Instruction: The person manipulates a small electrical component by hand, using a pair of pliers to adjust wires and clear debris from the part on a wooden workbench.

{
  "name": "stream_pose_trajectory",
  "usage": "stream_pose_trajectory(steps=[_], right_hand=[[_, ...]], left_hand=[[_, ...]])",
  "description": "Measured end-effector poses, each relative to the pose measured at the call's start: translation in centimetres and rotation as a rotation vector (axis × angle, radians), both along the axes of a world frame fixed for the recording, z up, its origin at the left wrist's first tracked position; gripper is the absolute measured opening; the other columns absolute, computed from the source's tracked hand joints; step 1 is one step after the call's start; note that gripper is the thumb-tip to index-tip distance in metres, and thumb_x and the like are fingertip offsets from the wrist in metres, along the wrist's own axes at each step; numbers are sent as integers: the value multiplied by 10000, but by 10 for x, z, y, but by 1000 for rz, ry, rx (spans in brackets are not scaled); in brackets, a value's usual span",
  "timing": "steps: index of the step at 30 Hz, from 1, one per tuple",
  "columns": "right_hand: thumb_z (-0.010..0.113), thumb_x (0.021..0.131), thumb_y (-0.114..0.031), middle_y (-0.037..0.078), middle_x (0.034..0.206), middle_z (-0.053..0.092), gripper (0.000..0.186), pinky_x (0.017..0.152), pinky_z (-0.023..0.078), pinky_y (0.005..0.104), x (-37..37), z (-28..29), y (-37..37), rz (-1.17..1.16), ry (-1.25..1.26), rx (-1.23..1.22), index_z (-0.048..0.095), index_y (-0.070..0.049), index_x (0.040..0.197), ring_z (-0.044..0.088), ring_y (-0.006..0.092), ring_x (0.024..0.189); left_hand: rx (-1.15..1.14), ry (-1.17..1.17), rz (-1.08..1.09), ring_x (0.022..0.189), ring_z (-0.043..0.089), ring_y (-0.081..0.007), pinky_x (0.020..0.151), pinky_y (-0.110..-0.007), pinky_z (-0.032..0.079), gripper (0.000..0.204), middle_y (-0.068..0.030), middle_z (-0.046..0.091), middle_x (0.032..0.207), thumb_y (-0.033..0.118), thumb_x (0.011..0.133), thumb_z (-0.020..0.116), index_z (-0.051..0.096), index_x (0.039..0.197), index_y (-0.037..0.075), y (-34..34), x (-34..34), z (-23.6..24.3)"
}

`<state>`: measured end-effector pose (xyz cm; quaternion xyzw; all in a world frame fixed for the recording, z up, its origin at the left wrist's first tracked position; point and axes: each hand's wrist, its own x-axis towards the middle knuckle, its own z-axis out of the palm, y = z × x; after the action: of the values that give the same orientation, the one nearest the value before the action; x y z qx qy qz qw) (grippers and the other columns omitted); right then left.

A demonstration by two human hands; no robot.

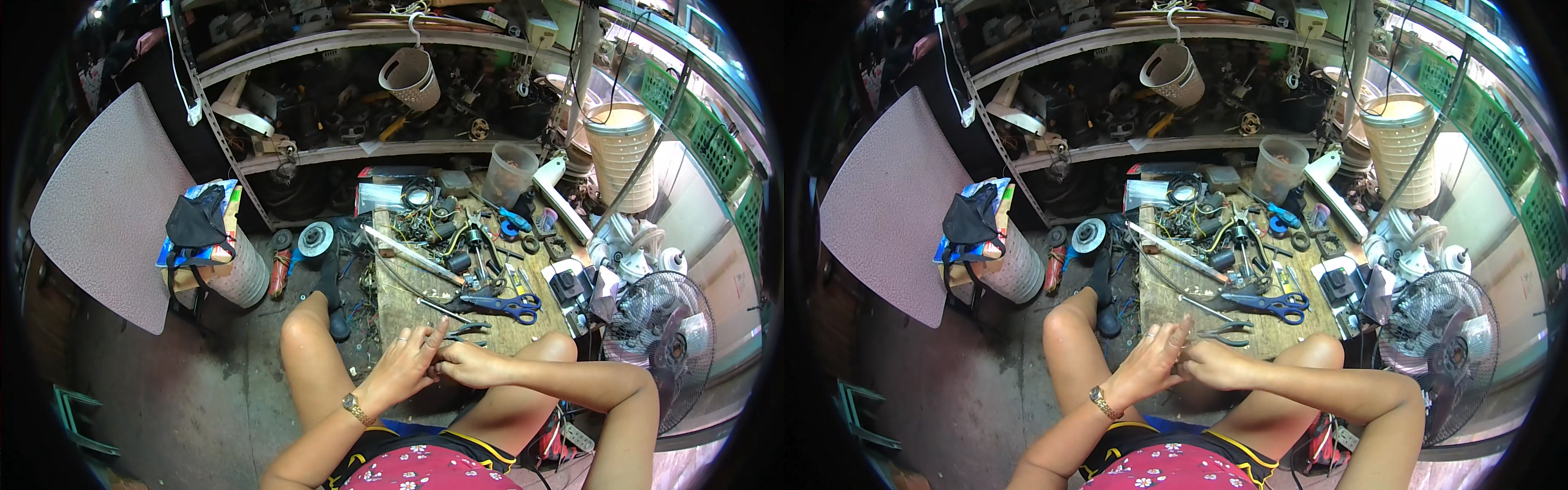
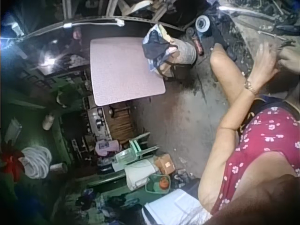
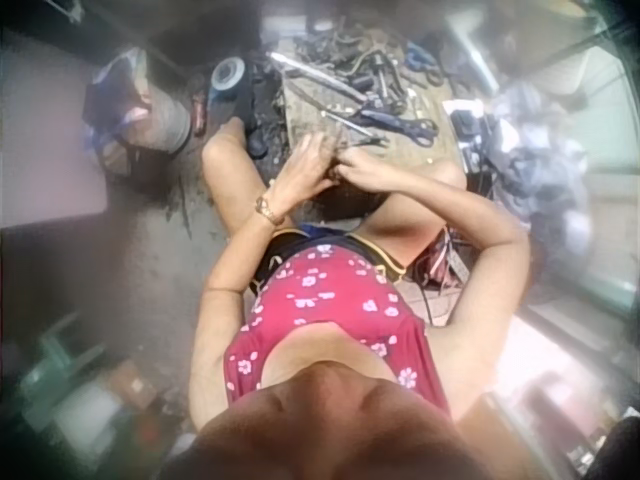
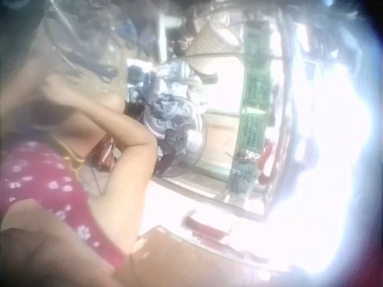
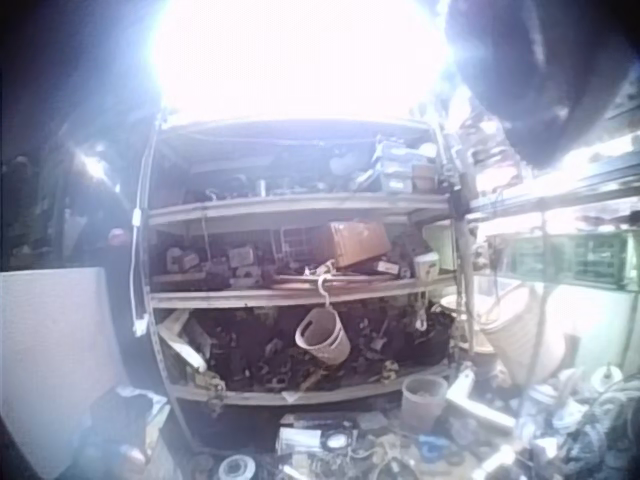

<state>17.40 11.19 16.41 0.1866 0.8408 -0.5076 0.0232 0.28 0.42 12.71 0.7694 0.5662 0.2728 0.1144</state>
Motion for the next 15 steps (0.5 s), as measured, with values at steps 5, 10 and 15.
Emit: stream_pose_trajectory(steps=[5,10,15], right_hand=[[543,964,-173,126,815,671,252,734,481,414,6,-2,6,-144,15,-280,714,-2,1034,634,277,758],[571,1010,-227,-37,583,411,201,560,334,293,21,-15,41,-510,461,-1069,633,-51,935,372,97,539],[504,1010,-205,-23,557,308,170,584,338,318,18,-15,53,-896,1070,-1645,539,-117,868,314,126,526]], left_hand=[[-118,-351,51,1158,571,-419,1019,-471,490,1264,-244,528,1347,229,748,920,65,1661,49,-18,-10,-21],[-201,-740,192,1151,605,-300,1049,-432,487,1208,-194,534,1265,246,813,903,27,1629,85,-28,-5,-47],[-19,-1086,296,1091,616,-206,989,-369,528,1217,-144,552,1187,135,791,900,19,1632,142,-28,-17,-61]])
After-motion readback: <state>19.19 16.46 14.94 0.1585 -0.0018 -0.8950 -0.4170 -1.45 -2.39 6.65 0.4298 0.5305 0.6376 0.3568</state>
